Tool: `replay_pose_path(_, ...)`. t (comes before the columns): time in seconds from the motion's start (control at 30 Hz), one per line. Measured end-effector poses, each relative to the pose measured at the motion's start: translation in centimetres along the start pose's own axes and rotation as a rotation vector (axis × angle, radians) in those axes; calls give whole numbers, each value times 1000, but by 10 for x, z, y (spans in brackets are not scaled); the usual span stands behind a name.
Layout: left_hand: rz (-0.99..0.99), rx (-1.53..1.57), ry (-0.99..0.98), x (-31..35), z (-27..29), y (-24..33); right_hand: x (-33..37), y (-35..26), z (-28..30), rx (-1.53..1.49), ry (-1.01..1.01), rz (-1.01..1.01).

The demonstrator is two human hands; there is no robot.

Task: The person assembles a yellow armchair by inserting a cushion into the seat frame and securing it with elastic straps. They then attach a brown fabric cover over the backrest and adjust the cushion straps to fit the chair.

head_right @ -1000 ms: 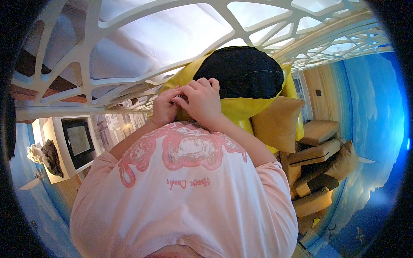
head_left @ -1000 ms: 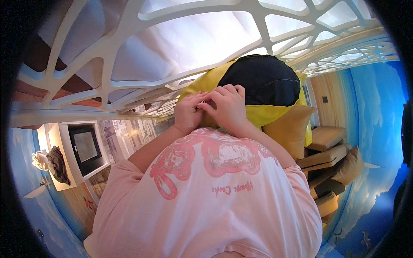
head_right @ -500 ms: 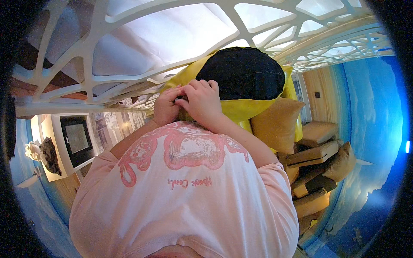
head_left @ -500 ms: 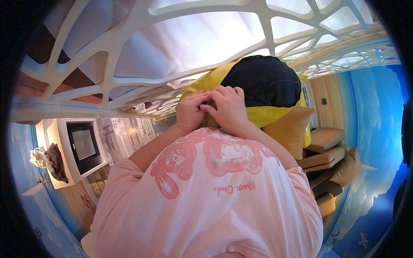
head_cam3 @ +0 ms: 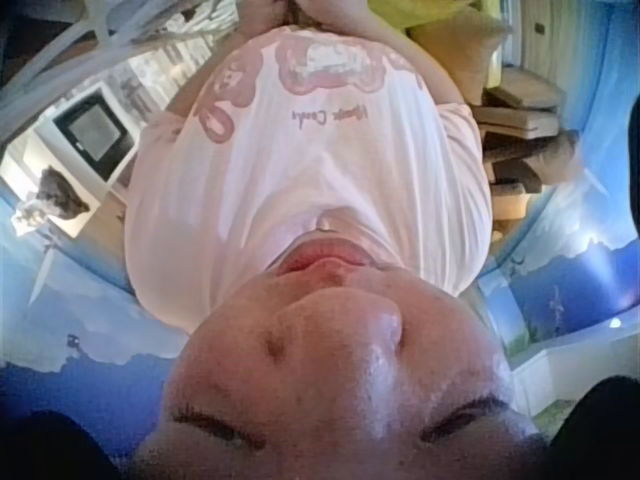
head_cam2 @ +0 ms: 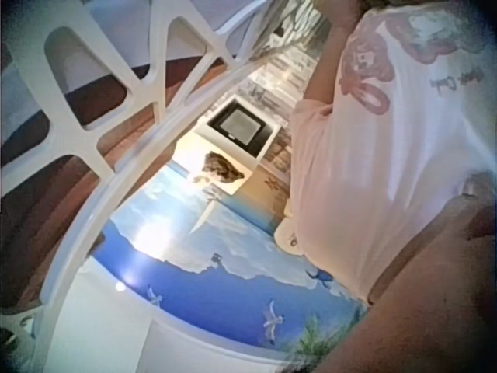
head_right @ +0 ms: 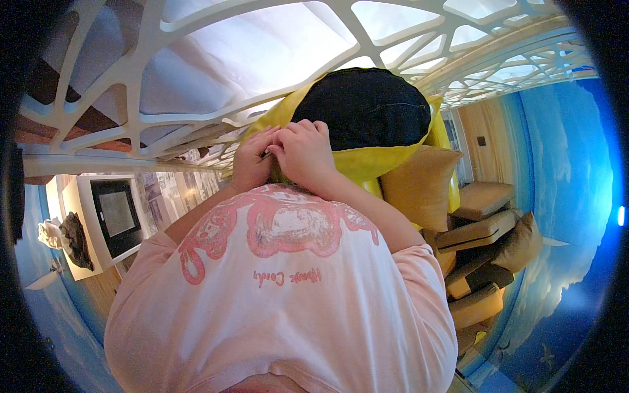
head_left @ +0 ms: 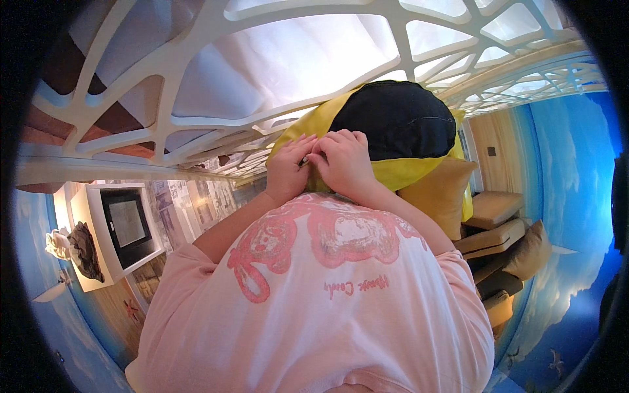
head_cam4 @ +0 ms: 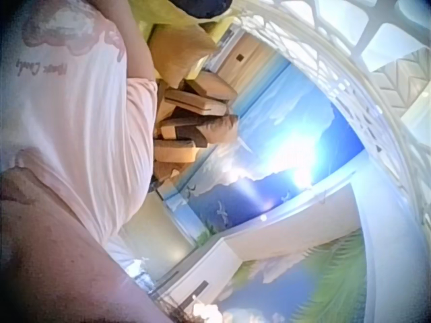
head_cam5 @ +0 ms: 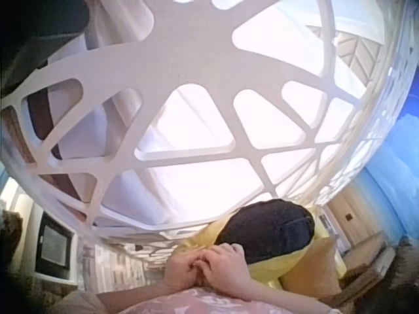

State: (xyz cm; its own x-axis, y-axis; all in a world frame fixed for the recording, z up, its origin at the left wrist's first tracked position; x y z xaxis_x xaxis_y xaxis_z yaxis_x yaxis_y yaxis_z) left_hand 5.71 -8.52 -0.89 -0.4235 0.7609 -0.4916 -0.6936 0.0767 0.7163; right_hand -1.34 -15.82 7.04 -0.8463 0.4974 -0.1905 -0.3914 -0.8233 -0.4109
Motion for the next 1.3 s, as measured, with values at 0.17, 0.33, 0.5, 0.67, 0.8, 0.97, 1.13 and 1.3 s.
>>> replay_pose_path(0.17,-15,57,4,2,8,7,-7,20,14,88,85,-66)
replay_pose_path(0.33,-56,10,-75,1,8,16,2,24,25,115,142,-82)
replay_pose_path(0.5,-79,-63,-317,-13,6,25,5,34,16,98,100,-80)
replay_pose_path(0.67,-23,-369,-679,-60,2,46,4,37,11,116,62,-113)
replay_pose_path(0.8,-55,-386,-591,-64,-18,26,3,41,9,97,40,-102)
replay_pose_path(0.97,-175,-292,-358,-48,-4,33,4,29,58,249,198,44)
replay_pose_path(1.13,-213,-324,-216,-42,3,42,0,56,43,159,35,79)
replay_pose_path(1.3,-212,-297,-179,-39,6,40,-12,59,43,264,-322,314)
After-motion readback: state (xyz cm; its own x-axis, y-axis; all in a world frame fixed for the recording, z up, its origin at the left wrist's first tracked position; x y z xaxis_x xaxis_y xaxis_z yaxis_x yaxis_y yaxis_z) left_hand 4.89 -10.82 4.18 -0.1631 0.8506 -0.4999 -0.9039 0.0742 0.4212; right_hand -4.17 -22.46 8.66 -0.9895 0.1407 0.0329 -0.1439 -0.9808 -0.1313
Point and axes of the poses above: each hand's wrist, its own x-axis away from the middle knuckle, its own z-axis out of the back of the hand, y = z × x, the point moved 10 cm from there along -x, towards the middle knuckle, and after that the axes turned 14 degrees about -z, right-handed, at the moved point
